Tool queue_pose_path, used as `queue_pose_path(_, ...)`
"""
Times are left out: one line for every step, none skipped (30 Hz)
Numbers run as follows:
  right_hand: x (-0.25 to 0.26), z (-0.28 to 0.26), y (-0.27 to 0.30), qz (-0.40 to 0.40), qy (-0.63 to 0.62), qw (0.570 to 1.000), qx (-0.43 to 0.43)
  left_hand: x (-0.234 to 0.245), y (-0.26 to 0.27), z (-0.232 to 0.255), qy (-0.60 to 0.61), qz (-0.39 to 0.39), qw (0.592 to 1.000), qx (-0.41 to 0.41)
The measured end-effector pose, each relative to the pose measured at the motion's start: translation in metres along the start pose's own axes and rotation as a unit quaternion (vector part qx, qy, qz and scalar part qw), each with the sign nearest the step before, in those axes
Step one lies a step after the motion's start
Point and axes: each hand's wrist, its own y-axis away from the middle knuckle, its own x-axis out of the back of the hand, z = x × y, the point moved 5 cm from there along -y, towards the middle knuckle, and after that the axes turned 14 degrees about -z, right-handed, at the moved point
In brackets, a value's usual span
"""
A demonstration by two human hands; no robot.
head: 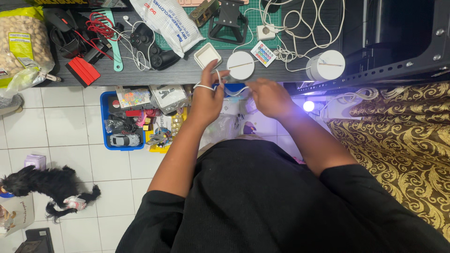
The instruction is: The person wraps cords around round lamp bases, places the lamps onto a shelf, and untangles and coils a long cable by hand.
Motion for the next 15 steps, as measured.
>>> queue_pose_path(-0.003,0.004,0.001,0.001,0.0,1.0,-0.002,0.0,-0.001,0.008,-0.148,0.005,0.989,-0.008)
queue_pose_path(-0.003,0.015,-0.002,0.015,-0.011,0.999,-0.045,0.001,-0.003,0.016,-0.293,0.011,0.956,-0.018)
queue_pose_path(-0.003,0.025,-0.005,0.029,-0.022,0.995,-0.088,0.004,-0.007,0.019,-0.294,0.012,0.956,-0.02)
queue_pose_path(-0.002,0.031,-0.007,0.029,-0.023,0.995,-0.09,0.01,-0.01,0.013,-0.27,0.017,0.961,0.05)
queue_pose_path(-0.003,0.049,-0.007,0.027,-0.178,0.97,-0.162,0.016,-0.009,0.005,-0.245,0.021,0.962,0.119)
queue_pose_path(-0.007,0.062,-0.005,0.023,-0.327,0.917,-0.228,0.02,-0.005,0.002,-0.244,0.019,0.962,0.12)
queue_pose_path(-0.003,0.065,-0.004,0.023,-0.327,0.916,-0.23,0.026,0.004,-0.008,-0.208,0.023,0.963,0.168)
queue_pose_path(0.002,0.071,-0.006,0.056,-0.514,0.832,-0.202,0.036,0.008,-0.018,-0.174,0.028,0.962,0.211)
queue_pose_path(0.008,0.073,-0.007,0.086,-0.679,0.71,-0.165,0.043,0.01,-0.025,-0.176,0.029,0.962,0.206)
queue_pose_path(0.02,0.075,-0.001,0.086,-0.679,0.71,-0.165,0.046,0.016,-0.033,-0.162,0.041,0.972,0.166)
queue_pose_path(0.036,0.068,0.001,0.034,-0.768,0.636,-0.062,0.049,0.021,-0.041,-0.147,0.054,0.98,0.126)
queue_pose_path(0.054,0.057,0.005,-0.018,-0.836,0.547,0.042,0.051,0.025,-0.05,-0.146,0.051,0.98,0.127)
queue_pose_path(0.066,0.053,0.009,-0.016,-0.836,0.547,0.04,0.053,0.028,-0.058,-0.173,0.054,0.972,0.15)
queue_pose_path(0.08,0.042,0.011,-0.047,-0.857,0.506,0.083,0.054,0.029,-0.062,-0.2,0.057,0.963,0.171)
queue_pose_path(0.094,0.03,0.013,-0.077,-0.874,0.463,0.125,0.051,0.03,-0.063,-0.2,0.055,0.964,0.169)
